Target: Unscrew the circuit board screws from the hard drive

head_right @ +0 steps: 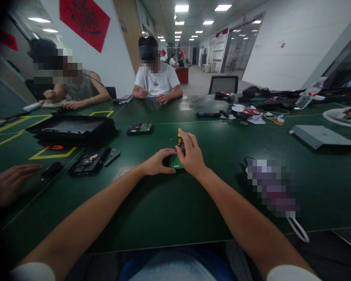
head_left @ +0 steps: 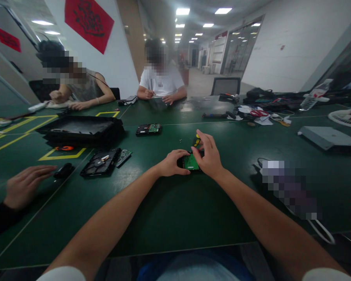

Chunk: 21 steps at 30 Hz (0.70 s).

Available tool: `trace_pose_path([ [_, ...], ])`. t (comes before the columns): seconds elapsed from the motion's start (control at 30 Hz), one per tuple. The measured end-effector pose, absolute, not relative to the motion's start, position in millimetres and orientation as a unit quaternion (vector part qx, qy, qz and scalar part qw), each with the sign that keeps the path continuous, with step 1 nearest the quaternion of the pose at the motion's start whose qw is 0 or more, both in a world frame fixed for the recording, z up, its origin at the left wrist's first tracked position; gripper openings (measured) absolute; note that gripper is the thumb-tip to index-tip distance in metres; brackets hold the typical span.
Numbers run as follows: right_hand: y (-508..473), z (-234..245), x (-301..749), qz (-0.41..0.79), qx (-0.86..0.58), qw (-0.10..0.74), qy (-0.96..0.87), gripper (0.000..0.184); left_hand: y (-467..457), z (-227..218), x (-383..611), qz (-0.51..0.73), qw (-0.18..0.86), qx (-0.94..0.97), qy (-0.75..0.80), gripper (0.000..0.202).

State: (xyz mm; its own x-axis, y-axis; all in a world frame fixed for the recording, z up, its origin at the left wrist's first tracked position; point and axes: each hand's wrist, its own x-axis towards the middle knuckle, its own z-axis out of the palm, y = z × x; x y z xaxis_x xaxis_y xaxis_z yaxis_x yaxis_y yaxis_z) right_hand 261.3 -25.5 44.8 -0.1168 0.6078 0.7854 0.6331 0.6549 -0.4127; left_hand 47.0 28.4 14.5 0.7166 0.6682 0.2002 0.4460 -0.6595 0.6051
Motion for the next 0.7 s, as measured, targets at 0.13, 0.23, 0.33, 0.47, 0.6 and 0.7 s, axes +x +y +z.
trace_pose_path([
  [0.13,-25.7,45.1,262.7,-0.009,-0.419,0.520,-0.744,0.068,28.1,15.9,47.4,0.210,0.270,0.887,0.311,0.086],
  [0.23,-25.8,45.0,262.1,-0.013,-0.419,0.517,-0.746,0.070,28.2,16.5,47.5,0.207,0.272,0.887,0.311,0.087],
  [0.33,-25.6,44.7,261.3,-0.010,-0.418,0.520,-0.745,0.069,27.9,16.8,47.5,0.207,0.273,0.885,0.315,0.086],
  [0.47,-25.0,44.1,262.2,-0.010,-0.416,0.535,-0.735,0.065,27.7,16.8,47.4,0.208,0.272,0.885,0.316,0.085],
  [0.6,-24.5,43.2,262.7,-0.012,-0.410,0.533,-0.740,0.065,27.7,16.6,47.2,0.206,0.269,0.887,0.314,0.087],
  [0.7,-24.8,43.3,261.8,-0.008,-0.408,0.532,-0.742,0.065,27.5,16.3,47.2,0.206,0.271,0.885,0.318,0.086],
])
